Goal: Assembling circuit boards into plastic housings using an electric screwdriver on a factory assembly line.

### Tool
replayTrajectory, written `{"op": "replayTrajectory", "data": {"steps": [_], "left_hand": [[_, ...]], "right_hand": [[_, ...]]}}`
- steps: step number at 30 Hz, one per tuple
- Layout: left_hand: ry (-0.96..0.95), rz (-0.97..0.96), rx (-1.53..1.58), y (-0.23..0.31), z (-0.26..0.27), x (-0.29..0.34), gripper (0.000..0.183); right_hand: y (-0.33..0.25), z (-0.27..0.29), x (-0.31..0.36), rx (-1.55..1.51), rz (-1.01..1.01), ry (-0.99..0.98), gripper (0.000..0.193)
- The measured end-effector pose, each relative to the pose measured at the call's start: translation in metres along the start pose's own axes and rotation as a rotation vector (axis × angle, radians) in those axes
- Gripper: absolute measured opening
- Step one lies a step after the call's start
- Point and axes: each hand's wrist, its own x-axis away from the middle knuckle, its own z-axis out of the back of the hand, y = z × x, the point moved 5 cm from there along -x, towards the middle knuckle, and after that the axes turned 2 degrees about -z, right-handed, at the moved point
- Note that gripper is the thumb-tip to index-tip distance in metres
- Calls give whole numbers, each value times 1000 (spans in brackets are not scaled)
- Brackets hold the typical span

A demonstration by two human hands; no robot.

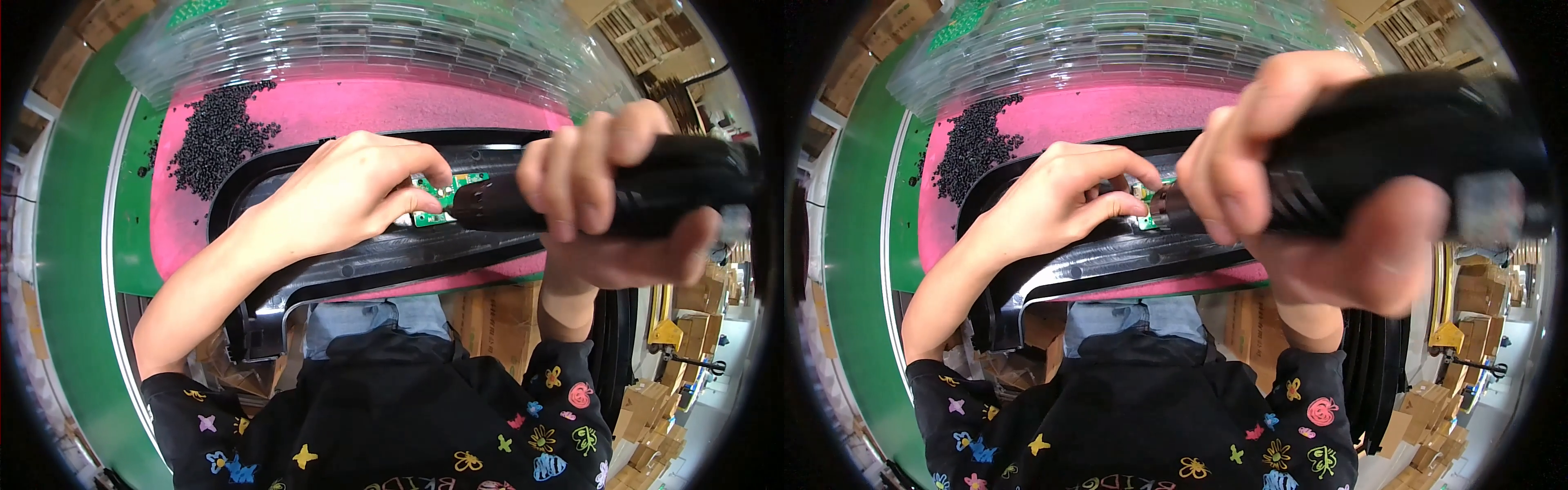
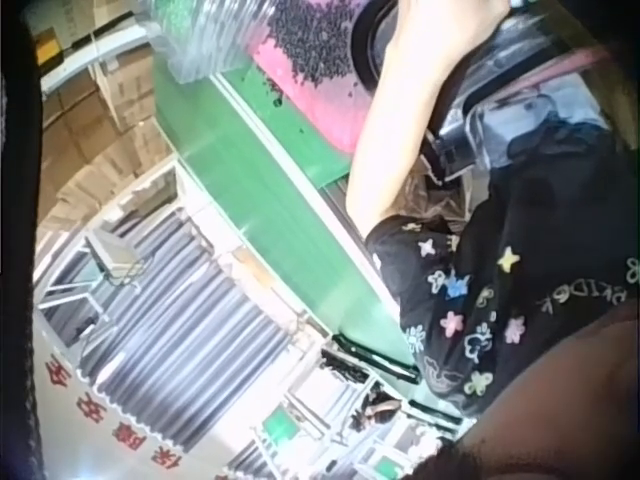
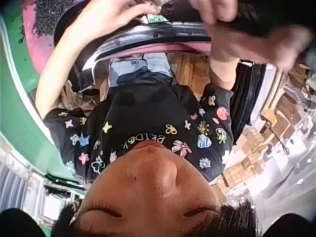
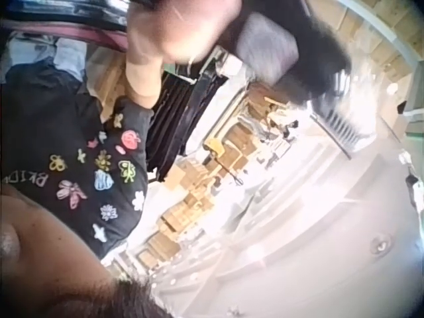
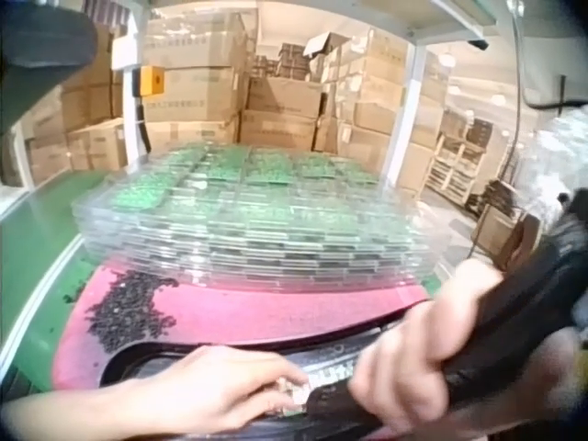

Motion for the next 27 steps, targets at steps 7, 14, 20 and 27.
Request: {"op": "replayTrajectory", "data": {"steps": [7, 14, 20, 27], "left_hand": [[43, 11, -270, -10, 0, 3, 16], [61, 22, -302, -8, 3, 3, 15], [227, -309, -391, 88, 34, 20, 29], [587, -549, -638, 115, 11, 61, 21]], "right_hand": [[29, -9, 9, 69, -56, 165, 59], [31, -17, 6, 187, -72, 219, 60], [33, -22, 11, 205, -274, 265, 65], [47, -21, 0, 283, -130, 159, 62]]}}
